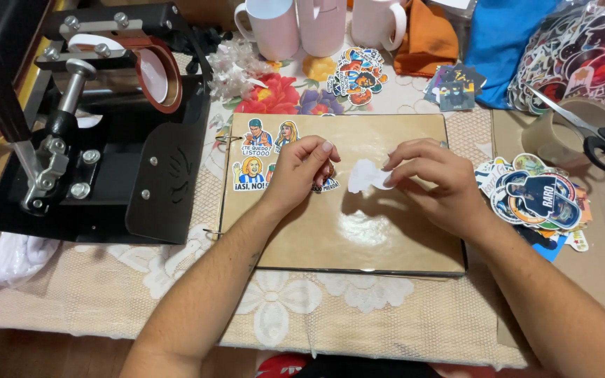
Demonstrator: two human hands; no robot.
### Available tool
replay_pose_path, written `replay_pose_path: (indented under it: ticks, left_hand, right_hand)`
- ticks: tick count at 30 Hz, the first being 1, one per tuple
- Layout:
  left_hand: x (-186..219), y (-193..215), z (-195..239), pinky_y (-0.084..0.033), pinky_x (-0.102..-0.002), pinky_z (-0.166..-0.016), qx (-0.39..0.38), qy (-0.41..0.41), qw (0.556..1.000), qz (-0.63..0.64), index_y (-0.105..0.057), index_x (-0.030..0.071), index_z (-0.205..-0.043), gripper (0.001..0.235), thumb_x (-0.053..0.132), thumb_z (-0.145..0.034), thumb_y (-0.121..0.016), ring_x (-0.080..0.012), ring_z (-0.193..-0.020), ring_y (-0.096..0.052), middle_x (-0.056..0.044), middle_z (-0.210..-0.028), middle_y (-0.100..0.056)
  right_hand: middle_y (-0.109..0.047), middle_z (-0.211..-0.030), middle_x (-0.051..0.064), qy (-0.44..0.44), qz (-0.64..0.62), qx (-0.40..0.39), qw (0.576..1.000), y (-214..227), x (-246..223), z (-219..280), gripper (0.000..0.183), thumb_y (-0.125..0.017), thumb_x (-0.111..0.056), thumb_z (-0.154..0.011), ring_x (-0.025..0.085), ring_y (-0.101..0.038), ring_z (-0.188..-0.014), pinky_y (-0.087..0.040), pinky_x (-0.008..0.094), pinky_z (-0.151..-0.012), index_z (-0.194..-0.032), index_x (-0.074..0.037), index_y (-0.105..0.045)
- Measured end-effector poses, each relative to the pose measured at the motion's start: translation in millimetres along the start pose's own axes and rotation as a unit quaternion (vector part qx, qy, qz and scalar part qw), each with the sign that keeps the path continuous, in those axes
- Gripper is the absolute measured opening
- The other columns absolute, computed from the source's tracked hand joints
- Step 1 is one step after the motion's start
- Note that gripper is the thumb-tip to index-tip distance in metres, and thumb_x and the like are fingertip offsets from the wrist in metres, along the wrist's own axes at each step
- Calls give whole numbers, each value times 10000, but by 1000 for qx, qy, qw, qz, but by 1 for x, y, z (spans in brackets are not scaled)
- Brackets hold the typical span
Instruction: Peeling the backing off various decorative stickers and applying them to a board or notebook cover.
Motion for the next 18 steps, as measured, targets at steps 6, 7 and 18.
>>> replay_pose_path:
  ticks: [6, 7, 18]
  left_hand:
    - [14, -20, 10, -501, -189, -464, -51, 29, 995, 85, -651, -55, -1178, 235, 25, -1025, -491, -60, -501, -554, -99, -815, -646]
    - [12, -20, 12, -501, -189, -464, -51, 30, 995, 86, -651, -55, -1178, 235, 25, -1025, -491, -60, -501, -554, -99, -815, -646]
    - [24, -39, 20, -418, -184, -356, -100, 107, 976, 162, -608, -90, -1198, 312, 101, -1076, -393, -62, -430, -464, -45, -677, -457]
  right_hand:
    - [-715, -1032, 50, 6, 16, 49, 999, 2, 2, 12, 175, -750, 22, -871, 229, -697, -891, -596, 336, -820, -825, -147, -761]
    - [-715, -1032, 50, 4, 16, 49, 999, 1, 1, 13, 175, -750, 22, -871, 229, -697, -891, -596, 336, -820, -825, -147, -761]
    - [-728, -921, 79, 59, 48, 135, 988, 8, -13, 17, 220, -738, 68, -885, 222, -675, -744, -596, 332, -692, -766, -117, -739]
Point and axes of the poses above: each hand's wrist, its own z-axis away from the middle knuckle, its own y-axis out of the back of the hand, x = y × z, the point moved 8 cm from there along -z, towards the middle knuckle
